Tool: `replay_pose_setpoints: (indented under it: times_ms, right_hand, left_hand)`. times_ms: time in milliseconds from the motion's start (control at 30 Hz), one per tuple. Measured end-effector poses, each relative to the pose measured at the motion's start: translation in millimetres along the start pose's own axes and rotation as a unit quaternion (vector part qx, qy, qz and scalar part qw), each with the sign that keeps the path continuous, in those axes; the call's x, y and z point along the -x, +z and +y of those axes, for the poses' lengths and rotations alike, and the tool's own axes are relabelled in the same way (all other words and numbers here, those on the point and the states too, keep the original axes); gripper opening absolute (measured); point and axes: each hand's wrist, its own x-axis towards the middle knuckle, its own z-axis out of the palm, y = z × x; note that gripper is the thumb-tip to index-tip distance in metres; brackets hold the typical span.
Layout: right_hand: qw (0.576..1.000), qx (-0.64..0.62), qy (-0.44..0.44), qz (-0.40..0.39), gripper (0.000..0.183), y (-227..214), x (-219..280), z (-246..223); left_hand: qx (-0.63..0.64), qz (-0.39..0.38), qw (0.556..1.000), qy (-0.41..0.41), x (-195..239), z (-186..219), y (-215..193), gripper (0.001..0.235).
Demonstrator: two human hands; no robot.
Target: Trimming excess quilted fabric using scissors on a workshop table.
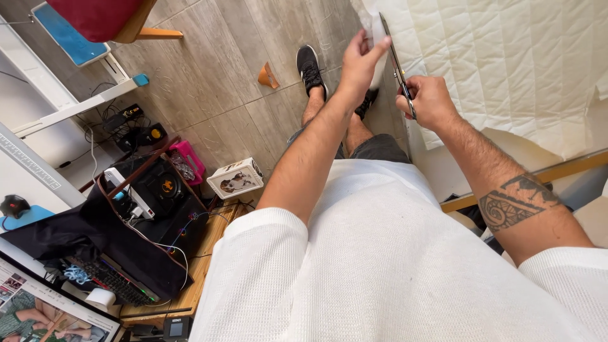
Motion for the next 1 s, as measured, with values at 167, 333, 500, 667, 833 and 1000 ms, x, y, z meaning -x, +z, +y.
replay_pose_setpoints:
  times_ms: [167, 333, 500, 667, 833, 1000]
  right_hand:
    - [0.999, -0.039, 0.021, 0.008, 0.007, 2.6, -6.3, -15.1]
    - [0.998, -0.046, 0.032, 0.001, 0.009, -3.8, -21.2, -33.8]
    - [1.000, 0.003, -0.029, 0.000, 0.007, -3.5, -26.7, -25.3]
    - [0.999, 0.021, -0.039, 0.002, 0.007, -5.3, -28.5, -26.2]
    - [0.999, -0.001, 0.020, -0.029, 0.006, -15.1, -30.7, -39.4]
    - [0.995, -0.064, -0.019, -0.075, 0.019, -37.3, -65.6, -9.3]
  left_hand:
    - [-0.139, 0.103, 0.985, -0.007, -6.5, -4.1, -3.8, 0.041]
    - [-0.088, 0.101, 0.991, -0.004, -14.3, -29.5, -8.2, 0.040]
    - [-0.067, 0.100, 0.992, -0.022, -22.9, -40.6, -8.1, 0.032]
    - [-0.021, 0.054, 0.998, -0.040, -25.4, -45.6, -6.0, 0.022]
    - [-0.011, 0.023, 0.996, -0.080, -25.1, -36.6, -11.7, 0.053]
    - [-0.050, -0.012, 0.998, -0.021, -32.7, -55.5, -23.6, 0.043]
